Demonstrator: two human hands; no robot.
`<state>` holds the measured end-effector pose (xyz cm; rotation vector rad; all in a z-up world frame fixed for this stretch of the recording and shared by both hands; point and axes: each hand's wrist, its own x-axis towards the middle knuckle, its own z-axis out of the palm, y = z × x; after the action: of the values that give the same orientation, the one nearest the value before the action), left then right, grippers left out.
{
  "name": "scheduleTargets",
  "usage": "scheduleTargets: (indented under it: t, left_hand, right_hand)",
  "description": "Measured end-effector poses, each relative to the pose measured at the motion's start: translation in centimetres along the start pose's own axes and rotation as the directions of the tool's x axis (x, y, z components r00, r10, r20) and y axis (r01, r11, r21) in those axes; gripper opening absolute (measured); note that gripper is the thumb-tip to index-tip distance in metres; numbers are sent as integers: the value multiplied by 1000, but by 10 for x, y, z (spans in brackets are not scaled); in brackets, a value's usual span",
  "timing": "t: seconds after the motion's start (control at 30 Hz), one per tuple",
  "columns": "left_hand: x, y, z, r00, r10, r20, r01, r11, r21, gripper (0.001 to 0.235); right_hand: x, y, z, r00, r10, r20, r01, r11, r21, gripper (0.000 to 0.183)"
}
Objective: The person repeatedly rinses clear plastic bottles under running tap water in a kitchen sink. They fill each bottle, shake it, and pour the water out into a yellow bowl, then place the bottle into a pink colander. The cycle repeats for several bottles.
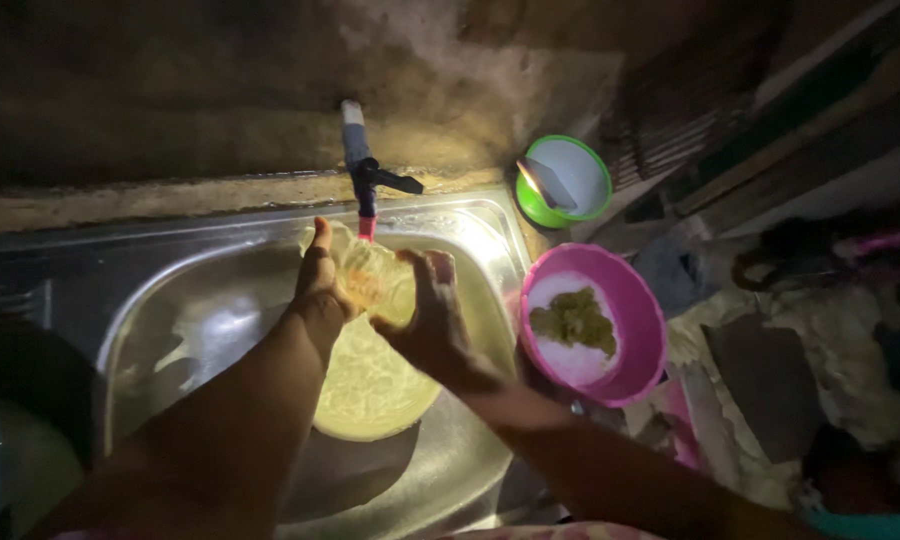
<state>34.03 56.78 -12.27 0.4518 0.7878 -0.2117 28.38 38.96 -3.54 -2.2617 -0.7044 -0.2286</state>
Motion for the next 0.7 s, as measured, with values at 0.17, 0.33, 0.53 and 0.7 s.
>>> scheduleTargets:
  t: [0.17,0.33,0.53,0.7]
  left_hand:
    - [6,-12,2,991,132,-23,-121,956,266,89]
    - [12,-17,0,980,193,40,-197,965,172,82]
    - [0,-1,-17,987,53,153,-54,999,2,68]
    - [11,-10,-12,997,-29,67,21,993,113,63]
  right_hand:
    - [-24,-22,-18,997,-23,-67,21,1000,-20,83]
    - [-3,-25,-13,539,734,414,-788,264,556,75]
    - [3,-12,-7,711,614,342,-700,570,430,85]
    - [-34,-7,-8,884,443,151,-466,863,197,89]
